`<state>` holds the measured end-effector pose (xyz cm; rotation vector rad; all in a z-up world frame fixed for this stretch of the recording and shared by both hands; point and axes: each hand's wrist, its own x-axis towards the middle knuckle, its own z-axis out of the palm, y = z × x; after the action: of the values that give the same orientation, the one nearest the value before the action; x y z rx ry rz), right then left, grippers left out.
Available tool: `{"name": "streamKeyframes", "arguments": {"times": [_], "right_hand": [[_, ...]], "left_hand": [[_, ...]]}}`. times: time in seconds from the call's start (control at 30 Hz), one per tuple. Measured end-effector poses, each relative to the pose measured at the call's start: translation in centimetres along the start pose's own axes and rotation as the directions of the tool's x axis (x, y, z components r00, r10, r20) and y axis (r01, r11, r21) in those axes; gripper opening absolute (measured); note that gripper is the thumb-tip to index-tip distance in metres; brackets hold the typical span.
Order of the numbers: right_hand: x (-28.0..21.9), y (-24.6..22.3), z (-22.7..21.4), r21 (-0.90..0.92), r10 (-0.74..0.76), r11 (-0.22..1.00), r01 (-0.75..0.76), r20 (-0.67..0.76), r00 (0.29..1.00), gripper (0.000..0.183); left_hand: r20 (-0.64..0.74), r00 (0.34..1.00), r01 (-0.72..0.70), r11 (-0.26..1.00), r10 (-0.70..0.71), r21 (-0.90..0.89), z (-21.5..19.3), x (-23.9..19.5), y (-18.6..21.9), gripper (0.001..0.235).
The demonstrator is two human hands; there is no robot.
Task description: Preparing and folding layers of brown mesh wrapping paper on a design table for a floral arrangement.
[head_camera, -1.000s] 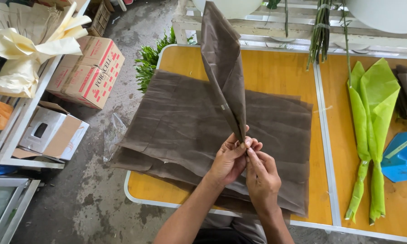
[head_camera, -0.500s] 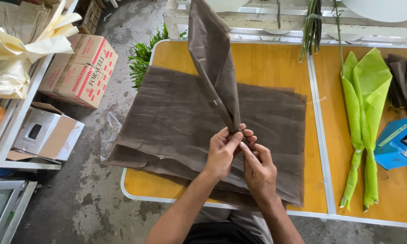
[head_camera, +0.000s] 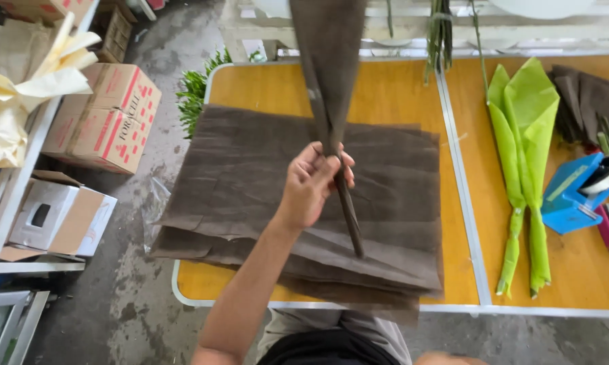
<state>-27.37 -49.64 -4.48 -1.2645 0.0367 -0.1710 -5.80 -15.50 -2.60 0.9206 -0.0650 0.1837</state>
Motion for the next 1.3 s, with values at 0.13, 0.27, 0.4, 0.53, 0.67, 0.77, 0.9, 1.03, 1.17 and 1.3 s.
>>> {"name": "streamKeyframes", "arguments": {"times": [0.13,0.27,0.4,0.53,0.67,0.77,0.9,1.03,1.17,1.3], "right_hand": [[13.5,-3.0,10.3,-0.128,-0.572,0.805,0.579,0.087,0.815,0.021],[26.6,-12.5,21.1,-0.189,-0.126,0.979,0.078,-0.258,0.958,0.033],[32.6,-12.3,20.8,-0.401,0.016,0.916,0.022,0.091,0.996,0.081],[34.3,-13.7,22.7,-0.434,0.12,0.9,-0.046,0.146,0.982,0.033],[38.2,-12.1,22.3,-0.525,-0.198,0.799,0.292,0.229,0.953,0.004],[38.6,-11.6,21.9,-0.723,-0.381,0.489,0.488,0.326,0.865,0.04],[39.6,-11.6,21.3,-0.687,-0.431,0.504,0.523,0.325,0.842,0.033],[40.1,-12.1,20.7,-0.577,-0.3,0.712,0.4,0.266,0.916,0.018],[39.0,-12.7,20.0,-0.473,-0.24,0.809,0.349,0.276,0.931,0.028],[38.7,-13.7,18.2,-0.516,-0.46,0.657,0.551,0.304,0.834,0.058]], "left_hand": [[0.101,0.994,0.037,0.999,-0.038,0.012,0.8,-2.0,0.7,0.012],[0.172,0.981,0.093,0.995,-0.086,-0.029,1.7,-3.7,-0.3,0.013],[0.178,0.977,0.128,0.991,-0.118,-0.048,2.6,-4.5,-0.9,0.012],[0.188,0.964,0.205,0.977,-0.191,-0.059,3.1,-5.2,-1.4,0.01],[0.056,0.983,0.167,0.982,-0.172,0.086,3.9,-5.6,-2.3,0.011],[0.006,0.984,0.173,0.975,-0.175,0.138,4.5,-5.3,-3.2,0.016],[-0.014,0.989,0.149,0.984,-0.148,0.098,4.5,-5.2,-3.3,0.014],[0.054,0.982,0.178,0.98,-0.183,0.084,3.7,-5.9,-3.5,0.02],[0.083,0.98,0.175,0.982,-0.18,0.072,3.1,-6.6,-3.8,0.021],[0.069,0.977,0.198,0.979,-0.201,0.039,2.7,-6.6,-4.1,0.021]]}}
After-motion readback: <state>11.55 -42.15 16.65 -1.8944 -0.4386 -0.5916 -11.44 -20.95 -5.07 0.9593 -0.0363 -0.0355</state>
